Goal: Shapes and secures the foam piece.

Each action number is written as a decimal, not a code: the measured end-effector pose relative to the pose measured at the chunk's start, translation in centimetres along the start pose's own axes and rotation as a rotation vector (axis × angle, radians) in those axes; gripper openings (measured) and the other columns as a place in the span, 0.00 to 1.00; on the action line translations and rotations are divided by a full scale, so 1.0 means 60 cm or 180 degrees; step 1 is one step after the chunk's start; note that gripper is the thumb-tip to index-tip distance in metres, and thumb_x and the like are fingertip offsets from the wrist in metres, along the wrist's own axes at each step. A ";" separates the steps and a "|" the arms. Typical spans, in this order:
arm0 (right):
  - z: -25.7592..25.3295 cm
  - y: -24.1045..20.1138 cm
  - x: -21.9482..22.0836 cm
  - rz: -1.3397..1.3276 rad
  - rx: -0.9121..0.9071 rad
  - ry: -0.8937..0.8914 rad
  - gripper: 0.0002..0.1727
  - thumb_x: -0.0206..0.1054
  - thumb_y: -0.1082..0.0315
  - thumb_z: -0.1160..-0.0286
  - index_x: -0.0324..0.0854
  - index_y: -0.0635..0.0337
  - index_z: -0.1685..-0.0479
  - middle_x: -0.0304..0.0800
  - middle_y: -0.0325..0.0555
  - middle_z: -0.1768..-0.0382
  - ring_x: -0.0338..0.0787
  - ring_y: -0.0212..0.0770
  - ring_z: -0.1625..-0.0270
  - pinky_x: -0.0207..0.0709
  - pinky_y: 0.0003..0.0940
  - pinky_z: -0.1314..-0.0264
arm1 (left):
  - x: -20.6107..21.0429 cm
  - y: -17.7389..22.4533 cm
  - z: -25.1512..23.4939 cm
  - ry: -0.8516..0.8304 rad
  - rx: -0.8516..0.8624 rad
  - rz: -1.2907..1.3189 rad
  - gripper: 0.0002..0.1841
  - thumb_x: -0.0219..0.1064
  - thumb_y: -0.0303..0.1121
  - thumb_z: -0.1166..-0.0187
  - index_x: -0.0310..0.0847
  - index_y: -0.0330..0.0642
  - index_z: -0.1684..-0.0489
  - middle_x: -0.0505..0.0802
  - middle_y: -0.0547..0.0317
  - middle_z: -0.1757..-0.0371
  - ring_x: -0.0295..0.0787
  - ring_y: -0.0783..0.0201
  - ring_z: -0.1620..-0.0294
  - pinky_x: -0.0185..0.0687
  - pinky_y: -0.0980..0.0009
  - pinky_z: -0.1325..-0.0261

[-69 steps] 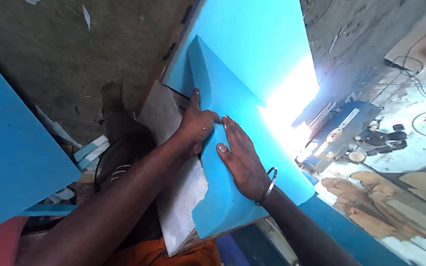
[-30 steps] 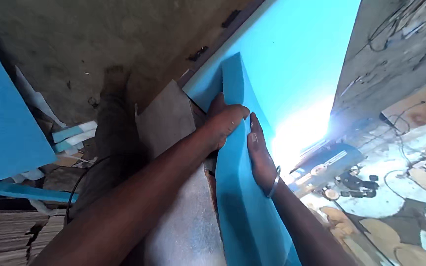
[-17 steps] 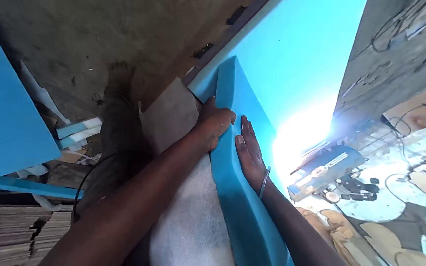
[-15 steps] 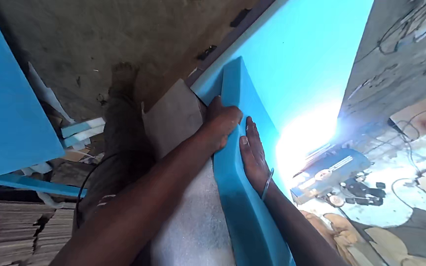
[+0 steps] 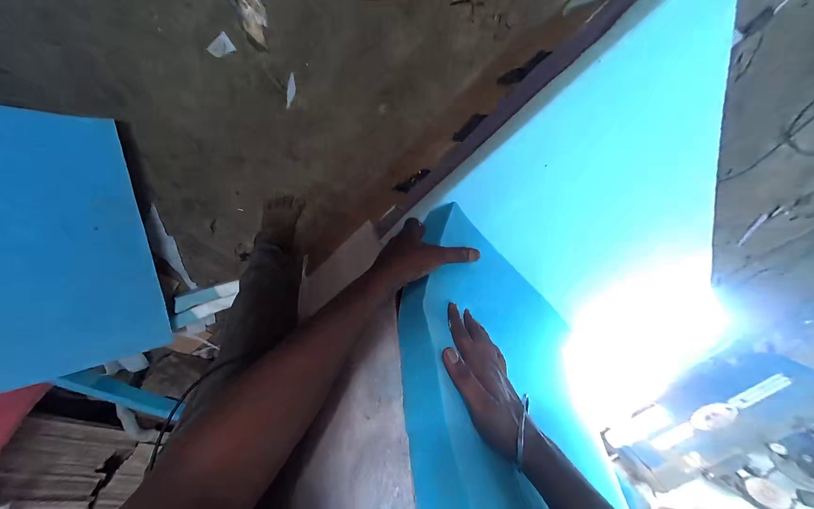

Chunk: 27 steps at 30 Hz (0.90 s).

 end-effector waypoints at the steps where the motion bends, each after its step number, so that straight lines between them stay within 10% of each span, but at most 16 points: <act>1: -0.002 0.005 -0.003 0.0029 -0.0045 -0.0043 0.46 0.33 0.23 0.20 0.51 0.33 0.04 0.49 0.43 0.05 0.44 0.50 0.03 0.39 0.71 0.09 | -0.005 0.006 -0.022 0.0140 0.0081 -0.0256 0.54 0.86 0.60 0.45 0.67 0.31 0.22 0.87 0.35 0.37 0.86 0.42 0.37 0.82 0.39 0.35; 5: -0.061 0.059 -0.078 0.0058 -0.0571 0.0986 0.33 0.53 0.39 0.18 0.76 0.48 0.22 0.87 0.41 0.33 0.83 0.45 0.30 0.74 0.60 0.31 | -0.002 0.039 -0.037 0.0013 0.0087 -0.0704 0.49 0.87 0.44 0.41 0.64 0.28 0.21 0.84 0.30 0.32 0.83 0.39 0.32 0.79 0.39 0.31; 8: -0.150 0.066 -0.100 0.0198 -0.0407 0.1286 0.47 0.58 0.28 0.26 0.61 0.43 0.08 0.59 0.57 0.11 0.61 0.63 0.13 0.58 0.74 0.20 | -0.005 0.061 -0.023 0.0021 0.0283 -0.0900 0.45 0.86 0.40 0.39 0.65 0.31 0.20 0.84 0.32 0.32 0.83 0.40 0.32 0.79 0.40 0.32; 11: -0.194 0.051 -0.049 0.0418 -0.0264 0.1056 0.46 0.42 0.24 0.20 0.44 0.32 0.03 0.36 0.45 0.02 0.39 0.56 0.03 0.35 0.79 0.13 | -0.016 0.040 -0.021 -0.0005 0.0412 -0.0939 0.43 0.84 0.36 0.36 0.65 0.32 0.20 0.84 0.34 0.31 0.83 0.42 0.32 0.80 0.42 0.32; 21: -0.193 0.030 -0.004 0.0367 -0.0223 0.0548 0.41 0.36 0.28 0.15 0.51 0.31 0.04 0.52 0.47 0.06 0.45 0.56 0.04 0.31 0.76 0.12 | -0.049 -0.001 -0.010 0.0082 0.0306 -0.1135 0.39 0.82 0.35 0.34 0.68 0.34 0.21 0.86 0.36 0.34 0.86 0.44 0.36 0.82 0.43 0.34; 27: -0.200 0.026 0.003 0.0571 -0.0110 0.0342 0.39 0.35 0.31 0.13 0.53 0.32 0.05 0.54 0.55 0.08 0.46 0.64 0.06 0.32 0.79 0.14 | -0.055 0.008 0.008 0.0742 0.0445 -0.2011 0.31 0.80 0.51 0.33 0.85 0.44 0.33 0.91 0.47 0.37 0.87 0.47 0.35 0.82 0.42 0.34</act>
Point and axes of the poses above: each hand's wrist, its own z-axis away from the middle knuckle, its own x-axis out of the palm, y = z × x, the point moved 9 cm from there along -z, towards the middle knuckle
